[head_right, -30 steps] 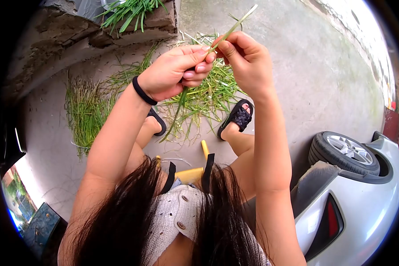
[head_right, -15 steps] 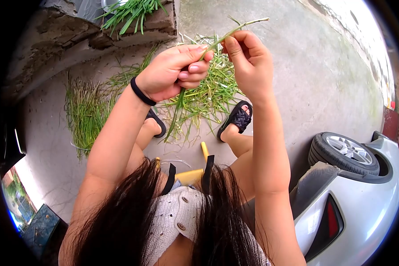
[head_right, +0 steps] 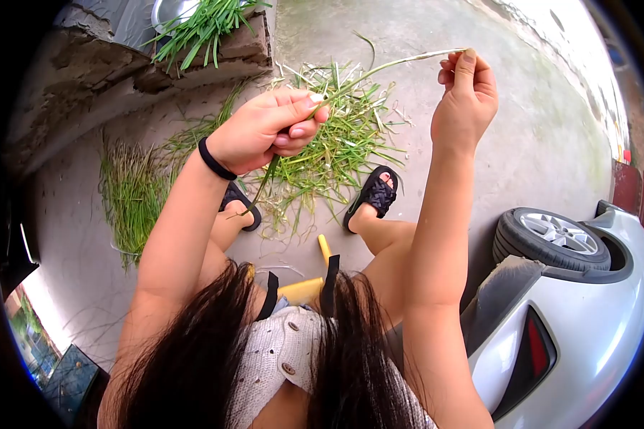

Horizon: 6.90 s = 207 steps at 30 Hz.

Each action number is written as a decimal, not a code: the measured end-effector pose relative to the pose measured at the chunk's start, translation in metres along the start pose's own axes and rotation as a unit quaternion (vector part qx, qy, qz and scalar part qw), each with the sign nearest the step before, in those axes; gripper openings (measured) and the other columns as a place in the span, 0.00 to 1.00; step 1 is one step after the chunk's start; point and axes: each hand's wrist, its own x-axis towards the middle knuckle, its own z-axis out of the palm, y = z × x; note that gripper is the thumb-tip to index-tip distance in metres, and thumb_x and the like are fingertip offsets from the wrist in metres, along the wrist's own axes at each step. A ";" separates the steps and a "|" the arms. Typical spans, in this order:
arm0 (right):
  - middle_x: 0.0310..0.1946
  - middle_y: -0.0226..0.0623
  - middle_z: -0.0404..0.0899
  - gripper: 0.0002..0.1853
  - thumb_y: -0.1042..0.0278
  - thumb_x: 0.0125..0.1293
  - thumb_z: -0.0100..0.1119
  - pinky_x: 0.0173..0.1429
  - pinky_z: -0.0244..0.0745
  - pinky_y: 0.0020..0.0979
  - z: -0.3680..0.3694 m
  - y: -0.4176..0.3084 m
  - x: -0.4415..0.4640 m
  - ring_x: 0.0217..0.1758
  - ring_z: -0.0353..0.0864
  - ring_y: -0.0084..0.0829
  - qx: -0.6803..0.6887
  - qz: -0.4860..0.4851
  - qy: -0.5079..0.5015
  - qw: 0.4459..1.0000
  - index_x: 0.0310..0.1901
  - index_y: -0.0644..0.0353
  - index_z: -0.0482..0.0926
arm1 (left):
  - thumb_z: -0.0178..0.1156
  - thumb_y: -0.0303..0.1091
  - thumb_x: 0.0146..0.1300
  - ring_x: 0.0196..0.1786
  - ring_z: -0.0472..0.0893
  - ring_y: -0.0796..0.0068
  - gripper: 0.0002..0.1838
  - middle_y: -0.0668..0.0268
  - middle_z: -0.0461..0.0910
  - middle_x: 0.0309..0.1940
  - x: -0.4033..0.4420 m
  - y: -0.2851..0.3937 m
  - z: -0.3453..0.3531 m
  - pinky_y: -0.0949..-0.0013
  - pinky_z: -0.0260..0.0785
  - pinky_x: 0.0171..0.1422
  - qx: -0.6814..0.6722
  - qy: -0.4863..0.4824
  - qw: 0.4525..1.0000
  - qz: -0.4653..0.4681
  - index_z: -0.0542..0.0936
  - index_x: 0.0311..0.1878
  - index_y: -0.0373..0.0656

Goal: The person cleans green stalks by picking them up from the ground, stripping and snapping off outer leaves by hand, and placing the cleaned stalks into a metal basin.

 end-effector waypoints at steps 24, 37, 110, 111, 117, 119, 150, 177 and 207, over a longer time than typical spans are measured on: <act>0.32 0.27 0.79 0.06 0.70 0.50 0.64 0.54 0.65 0.34 0.021 0.003 -0.038 0.51 0.70 0.37 -0.435 -0.237 -0.343 0.798 0.32 0.52 0.82 | 0.53 0.37 0.65 0.30 0.68 0.88 0.11 0.74 0.75 0.30 0.014 -0.013 -0.016 0.81 0.63 0.35 0.341 0.185 0.916 0.099 0.76 0.39 0.38; 0.32 0.30 0.81 0.03 0.74 0.55 0.62 0.50 0.68 0.28 0.023 0.010 -0.040 0.48 0.74 0.28 -0.219 -0.103 -0.253 0.937 0.32 0.58 0.82 | 0.56 0.36 0.63 0.25 0.68 0.89 0.09 0.73 0.75 0.27 0.005 0.002 -0.002 0.83 0.62 0.28 0.234 0.134 0.958 0.098 0.75 0.38 0.40; 0.35 0.37 0.79 0.15 0.70 0.61 0.56 0.34 0.67 0.21 0.012 0.038 -0.019 0.30 0.74 0.22 -0.415 0.090 -0.172 0.889 0.45 0.71 0.75 | 0.53 0.27 0.55 0.29 0.80 0.63 0.08 0.56 0.79 0.26 0.023 0.016 0.008 0.65 0.72 0.33 0.366 0.409 0.792 0.266 0.73 0.37 0.34; 0.38 0.37 0.78 0.16 0.67 0.63 0.56 0.33 0.64 0.17 0.029 0.042 -0.029 0.30 0.72 0.19 -0.443 0.060 -0.192 0.874 0.46 0.72 0.74 | 0.50 0.27 0.59 0.28 0.80 0.64 0.07 0.56 0.78 0.26 0.033 0.011 0.004 0.66 0.72 0.33 0.297 0.425 0.795 0.315 0.73 0.37 0.34; 0.52 0.40 0.70 0.19 0.61 0.71 0.39 0.57 0.65 0.31 0.064 0.038 -0.082 0.54 0.70 0.29 -0.033 0.363 -0.313 0.877 0.55 0.68 0.65 | 0.44 0.29 0.67 0.21 0.71 0.81 0.06 0.65 0.74 0.24 0.049 0.004 -0.005 0.75 0.67 0.27 -0.044 0.356 0.860 0.364 0.69 0.37 0.37; 0.35 0.35 0.73 0.16 0.61 0.72 0.38 0.44 0.68 0.28 0.054 0.040 -0.090 0.37 0.71 0.25 -0.044 0.365 -0.402 0.839 0.44 0.66 0.69 | 0.42 0.32 0.68 0.19 0.67 0.81 0.09 0.66 0.71 0.22 0.054 -0.002 -0.014 0.75 0.62 0.23 -0.071 0.350 0.869 0.341 0.69 0.37 0.37; 0.19 0.23 0.66 0.19 0.58 0.68 0.39 0.20 0.49 0.19 0.045 0.002 -0.072 0.17 0.55 0.14 -0.005 0.487 -0.393 0.780 0.44 0.64 0.75 | 0.41 0.35 0.70 0.48 0.76 0.64 0.15 0.57 0.75 0.41 0.002 0.004 -0.039 0.63 0.70 0.56 -0.094 0.202 0.961 0.166 0.68 0.52 0.34; 0.17 0.21 0.65 0.10 0.75 0.58 0.41 0.23 0.56 0.21 0.043 -0.008 -0.074 0.20 0.59 0.14 -0.167 0.322 -0.492 0.791 0.36 0.60 0.75 | 0.44 0.36 0.69 0.34 0.73 0.77 0.14 0.69 0.71 0.27 -0.010 0.024 -0.058 0.65 0.71 0.54 -0.145 0.332 0.878 0.313 0.69 0.51 0.37; 0.26 0.36 0.72 0.10 0.71 0.52 0.58 0.45 0.68 0.34 0.056 0.013 -0.126 0.36 0.73 0.37 -0.477 0.026 -0.659 0.581 0.36 0.63 0.73 | 0.59 0.36 0.58 0.36 0.80 0.74 0.12 0.65 0.81 0.34 -0.048 -0.190 -0.295 0.71 0.71 0.44 0.494 0.442 0.734 -0.148 0.78 0.42 0.40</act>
